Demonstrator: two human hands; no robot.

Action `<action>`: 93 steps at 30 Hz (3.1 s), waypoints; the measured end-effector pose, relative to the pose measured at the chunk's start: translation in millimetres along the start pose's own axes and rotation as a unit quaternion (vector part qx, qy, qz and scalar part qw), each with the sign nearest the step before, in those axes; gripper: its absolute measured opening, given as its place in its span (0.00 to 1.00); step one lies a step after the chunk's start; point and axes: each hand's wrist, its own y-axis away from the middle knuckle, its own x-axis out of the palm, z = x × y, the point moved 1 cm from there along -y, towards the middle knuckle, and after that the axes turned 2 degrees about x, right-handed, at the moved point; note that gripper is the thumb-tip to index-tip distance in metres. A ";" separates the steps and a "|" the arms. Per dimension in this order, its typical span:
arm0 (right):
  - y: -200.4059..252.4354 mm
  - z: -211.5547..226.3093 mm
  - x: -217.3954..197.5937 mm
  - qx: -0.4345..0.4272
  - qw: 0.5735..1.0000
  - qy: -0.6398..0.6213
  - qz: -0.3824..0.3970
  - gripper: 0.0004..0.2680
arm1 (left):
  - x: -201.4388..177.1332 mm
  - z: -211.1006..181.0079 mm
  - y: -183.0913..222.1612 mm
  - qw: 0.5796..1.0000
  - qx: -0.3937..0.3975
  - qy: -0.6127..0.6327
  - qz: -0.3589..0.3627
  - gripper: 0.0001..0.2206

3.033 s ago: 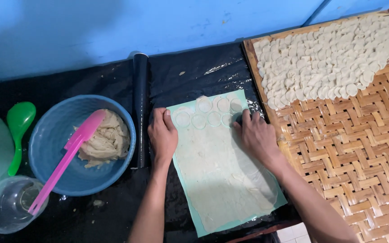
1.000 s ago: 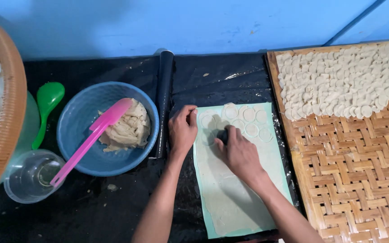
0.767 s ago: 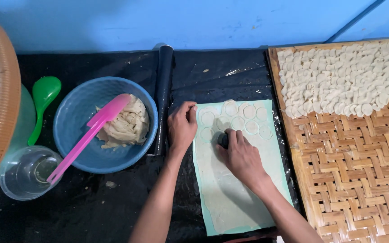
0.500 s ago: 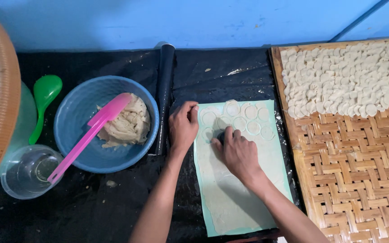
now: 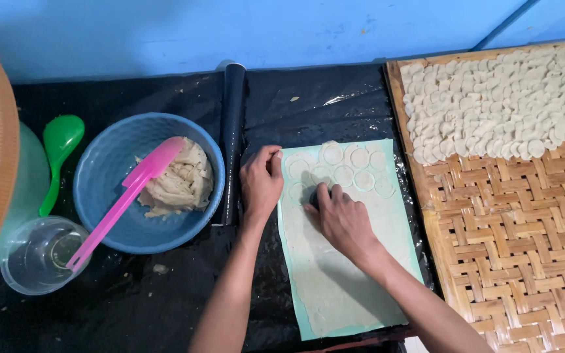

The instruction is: Rolling out dough and cutting small circular pieces for food production.

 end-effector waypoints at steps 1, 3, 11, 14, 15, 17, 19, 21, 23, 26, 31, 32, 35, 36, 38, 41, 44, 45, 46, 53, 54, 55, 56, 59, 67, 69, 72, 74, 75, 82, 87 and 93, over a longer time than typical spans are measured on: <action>-0.3 0.9 -0.5 0.000 1.000 0.000 -0.001 0.16 | -1.3 -0.2 0.2 1.000 0.001 0.000 0.000 0.04; 1.1 1.1 -1.7 0.012 1.000 -0.002 0.021 0.16 | -1.8 -2.1 0.2 1.000 -0.014 -0.009 0.011 0.05; -1.7 -15.0 -17.6 0.090 0.990 -0.101 0.039 0.17 | -0.1 6.3 6.4 0.999 0.033 -0.038 0.018 0.03; 10.5 -30.0 -28.3 0.143 0.975 -0.161 0.057 0.16 | -2.8 4.8 9.9 0.999 0.009 -0.023 0.041 0.04; 14.5 -34.6 -32.0 0.164 0.969 -0.177 0.048 0.16 | -3.5 5.1 11.4 0.999 -0.010 -0.009 0.049 0.05; 17.9 -38.2 -35.9 0.147 0.975 -0.168 0.013 0.17 | -4.6 1.7 10.7 0.999 -0.023 0.008 0.028 0.06; 18.8 -41.2 -37.5 0.132 0.978 -0.160 -0.026 0.18 | -4.6 -0.1 7.1 0.999 -0.031 0.025 0.008 0.07; 24.7 -41.5 -33.7 0.121 0.981 -0.150 0.000 0.18 | -4.0 0.2 8.3 0.999 -0.041 0.028 -0.012 0.08; 24.1 -41.3 -28.2 0.102 0.981 -0.163 -0.008 0.19 | -2.8 2.4 10.1 1.000 -0.021 0.015 -0.004 0.09; 15.4 -38.5 -26.4 0.084 0.983 -0.166 -0.003 0.20 | -2.5 4.4 9.2 1.000 0.010 -0.006 0.008 0.10; 2.9 -37.0 -20.3 0.077 0.988 -0.136 0.014 0.19 | -2.3 4.9 8.9 1.000 0.019 -0.011 0.017 0.12; 0.9 -37.5 -17.6 0.071 0.991 -0.115 0.004 0.19 | -2.1 4.7 8.7 1.000 0.018 -0.009 0.017 0.12; -9.0 -35.7 -14.1 0.073 0.994 -0.080 0.018 0.18 | -3.4 -1.2 5.1 1.000 0.004 -0.012 0.024 0.12; -11.1 -34.0 -12.9 0.082 0.994 -0.066 0.041 0.19 | -4.9 -4.0 5.2 0.999 -0.007 -0.016 0.030 0.12; -10.4 -32.7 -10.0 0.100 0.993 -0.039 0.057 0.19 | -4.5 -1.5 7.2 0.999 -0.011 -0.024 0.036 0.12; -7.6 -41.8 -6.8 0.067 0.997 -0.018 0.028 0.18 | -2.4 1.1 6.4 0.999 -0.003 -0.027 0.040 0.12; -6.5 -44.5 -11.7 0.000 0.999 -0.036 -0.007 0.17 | -5.6 -1.0 6.1 0.999 0.016 -0.023 0.040 0.13; -6.0 -43.7 -14.8 -0.012 0.999 -0.045 0.000 0.17 | -7.5 -3.1 6.2 0.998 0.026 -0.021 0.044 0.14; -4.7 -43.2 -11.6 -0.011 0.999 -0.045 -0.001 0.17 | -7.8 -4.7 6.4 0.998 0.027 -0.020 0.045 0.14; -5.7 -42.3 -11.4 0.003 0.999 -0.032 0.009 0.17 | -10.9 -7.0 6.1 0.996 0.018 -0.043 0.075 0.17; -5.6 -42.6 -13.2 0.016 0.999 -0.031 0.028 0.17 | -9.7 -7.6 5.9 0.996 0.023 -0.041 0.077 0.17; -5.2 -41.2 -9.6 0.018 0.999 -0.030 0.026 0.17 | -9.6 -7.3 5.9 0.996 0.026 -0.040 0.077 0.17; -4.9 -41.2 -6.3 0.045 0.999 -0.022 0.020 0.18 | -8.5 -6.9 6.1 0.996 0.024 -0.042 0.078 0.17; -4.3 -44.2 -6.1 0.056 0.998 -0.032 0.018 0.18 | -6.7 -3.6 9.2 0.996 0.032 -0.046 0.073 0.18; 15.6 -61.8 -33.7 0.128 0.977 -0.168 0.009 0.17 | -6.0 -5.1 6.1 0.999 -0.010 -0.023 0.025 0.14; 24.0 -66.6 -35.7 0.162 0.974 -0.153 -0.033 0.18 | -6.2 -4.6 6.2 1.000 -0.016 -0.014 -0.005 0.12; 31.0 -68.3 -31.5 0.147 0.979 -0.139 -0.005 0.18 | -4.7 -1.0 6.5 1.000 0.009 -0.020 -0.012 0.12; 29.6 -66.9 -26.1 0.140 0.981 -0.138 -0.001 0.19 | -2.8 -0.9 7.2 1.000 0.008 -0.022 -0.009 0.12; 28.0 -65.7 -23.6 0.130 0.982 -0.136 0.002 0.19 | -2.3 -0.7 6.7 1.000 0.008 -0.026 -0.007 0.11; 9.2 -61.6 -12.0 0.124 0.987 -0.095 0.025 0.20 | -3.8 -2.5 6.8 1.000 0.000 -0.028 0.003 0.11; 1.1 -49.2 -3.7 0.183 0.980 0.007 0.074 0.20 | -4.3 -2.7 6.1 0.999 -0.003 -0.038 0.006 0.10; 4.1 -61.7 -11.9 0.038 0.999 -0.022 0.023 0.18 | -3.6 -2.7 5.4 0.999 0.000 -0.039 0.006 0.10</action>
